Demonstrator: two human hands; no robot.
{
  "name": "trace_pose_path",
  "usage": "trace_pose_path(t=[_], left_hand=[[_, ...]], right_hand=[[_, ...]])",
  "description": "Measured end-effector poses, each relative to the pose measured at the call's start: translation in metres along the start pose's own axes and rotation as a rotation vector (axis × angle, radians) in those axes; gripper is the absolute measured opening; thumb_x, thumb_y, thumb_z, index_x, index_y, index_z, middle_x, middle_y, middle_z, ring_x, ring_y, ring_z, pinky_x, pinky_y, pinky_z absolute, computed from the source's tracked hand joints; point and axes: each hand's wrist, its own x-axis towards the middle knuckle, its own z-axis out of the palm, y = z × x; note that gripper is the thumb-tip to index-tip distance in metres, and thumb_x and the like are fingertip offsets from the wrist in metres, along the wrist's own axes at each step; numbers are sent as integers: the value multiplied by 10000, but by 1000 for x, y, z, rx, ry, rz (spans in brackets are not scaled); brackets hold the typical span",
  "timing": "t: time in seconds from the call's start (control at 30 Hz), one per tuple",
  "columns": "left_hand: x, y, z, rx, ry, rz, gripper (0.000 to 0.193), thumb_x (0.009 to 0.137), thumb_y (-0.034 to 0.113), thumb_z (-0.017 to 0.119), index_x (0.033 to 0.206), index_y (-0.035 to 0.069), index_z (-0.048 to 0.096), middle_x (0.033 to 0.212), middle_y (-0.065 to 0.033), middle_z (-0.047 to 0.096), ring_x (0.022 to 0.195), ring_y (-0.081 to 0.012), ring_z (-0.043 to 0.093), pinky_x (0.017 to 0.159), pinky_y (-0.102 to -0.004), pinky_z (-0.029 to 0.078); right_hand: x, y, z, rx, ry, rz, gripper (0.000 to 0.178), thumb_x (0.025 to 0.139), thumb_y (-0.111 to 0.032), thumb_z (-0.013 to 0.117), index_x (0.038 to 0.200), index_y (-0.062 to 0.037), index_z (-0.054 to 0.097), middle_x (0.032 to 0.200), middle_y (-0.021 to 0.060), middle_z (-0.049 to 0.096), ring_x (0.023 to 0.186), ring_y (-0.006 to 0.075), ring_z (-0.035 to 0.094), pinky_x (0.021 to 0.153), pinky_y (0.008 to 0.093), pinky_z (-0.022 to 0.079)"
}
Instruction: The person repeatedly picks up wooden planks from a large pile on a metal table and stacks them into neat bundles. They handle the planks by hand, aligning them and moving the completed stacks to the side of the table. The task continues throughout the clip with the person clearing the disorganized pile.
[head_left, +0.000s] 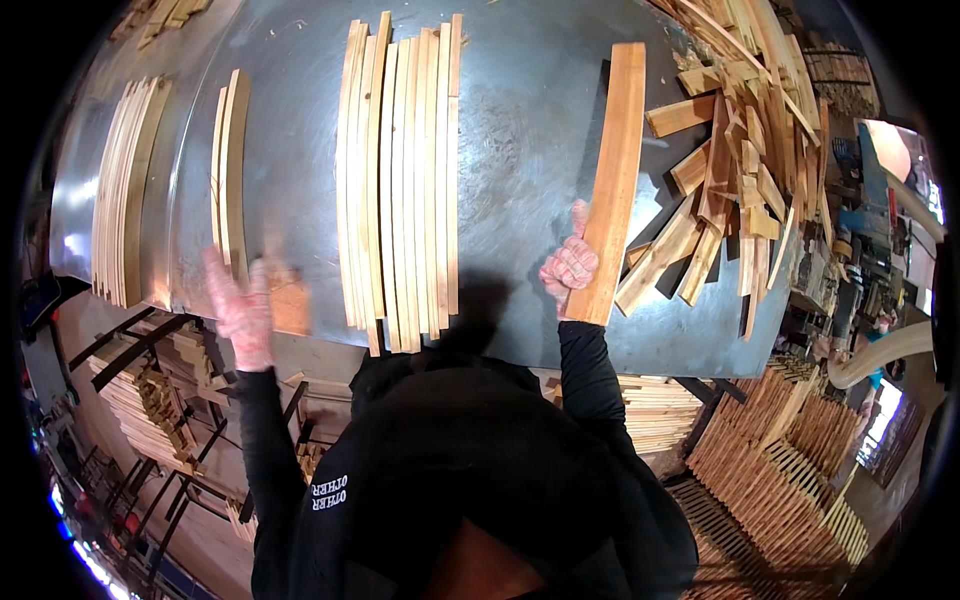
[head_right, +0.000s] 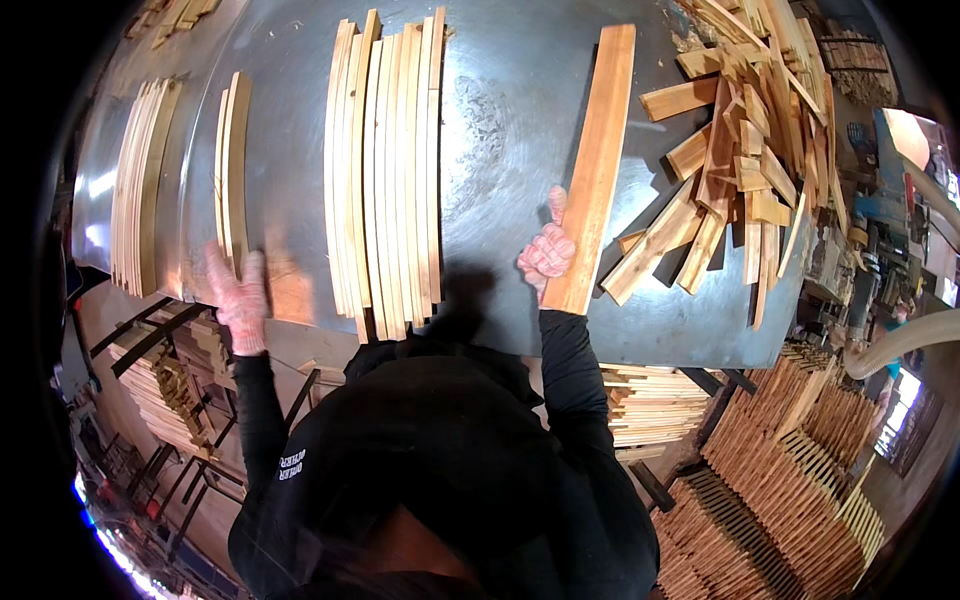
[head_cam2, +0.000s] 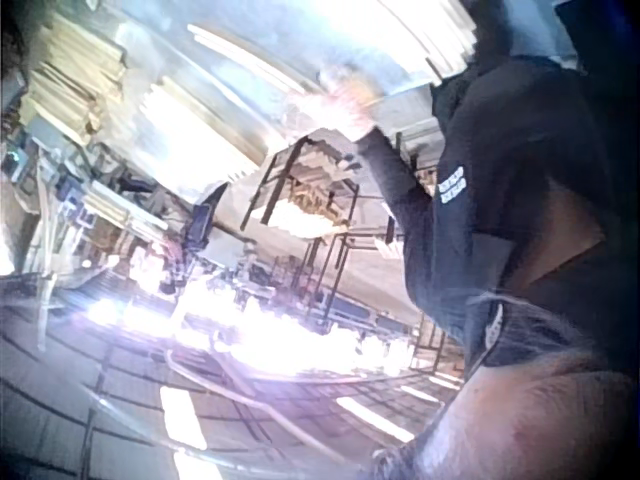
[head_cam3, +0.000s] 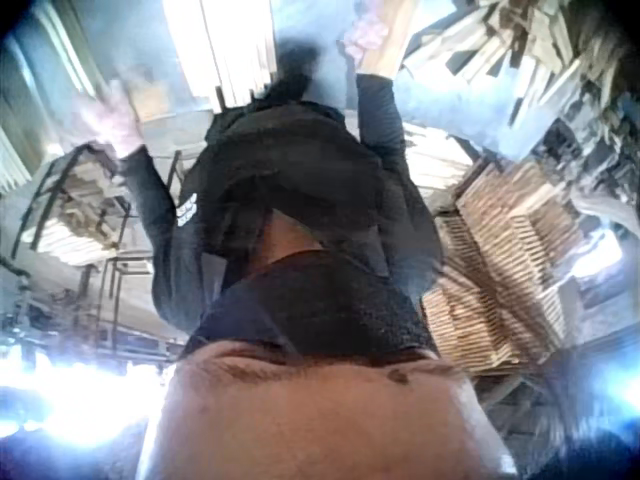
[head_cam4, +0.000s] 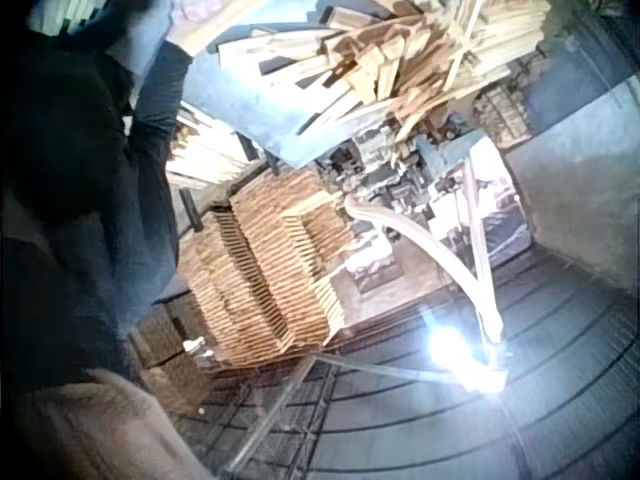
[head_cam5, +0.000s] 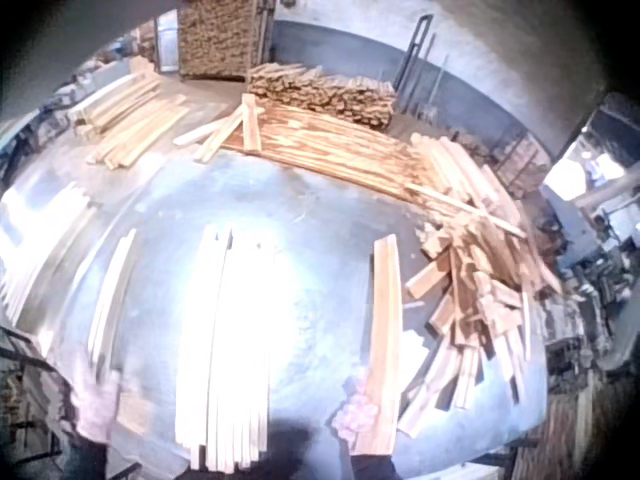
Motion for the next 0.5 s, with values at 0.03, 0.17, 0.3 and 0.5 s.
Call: trace_pose_path(t=[0.03,0.17,0.3,0.5], left_hand=[[-7,46,3,-488,-277,-351,602,983,273,656,1482,35,419,1372,-149,572,1231,-267,576,1058,-382,473],[-69,152,64,-1186,-1197,-452,598,1001,374,586,1478,52,423,1286,-113,588,1109,-232,616,944,-363,533],[-33,248,42,-1162,-1327,-454,473,971,323,615,1328,28,518,781,-61,597,601,-113,571,531,-217,468],[41,188,-8,-1168,-705,-513,326,964,239,658,1222,55,579,741,-23,632,516,-87,582,435,-220,473]], right_hand=[[13,11,14,22,6,-11,573,1079,-311,356,1608,-171,188,738,38,568,570,153,539,702,354,468],[58,47,15,34,1,56,622,1064,-301,425,1610,-155,163,674,34,524,495,155,500,485,309,402],[108,72,71,-520,383,142,697,972,-401,614,1550,-111,353,789,59,599,681,182,585,631,301,495],[198,102,96,-1552,279,62,600,1028,-366,562,1460,40,464,1163,103,665,1023,176,621,936,323,500]])
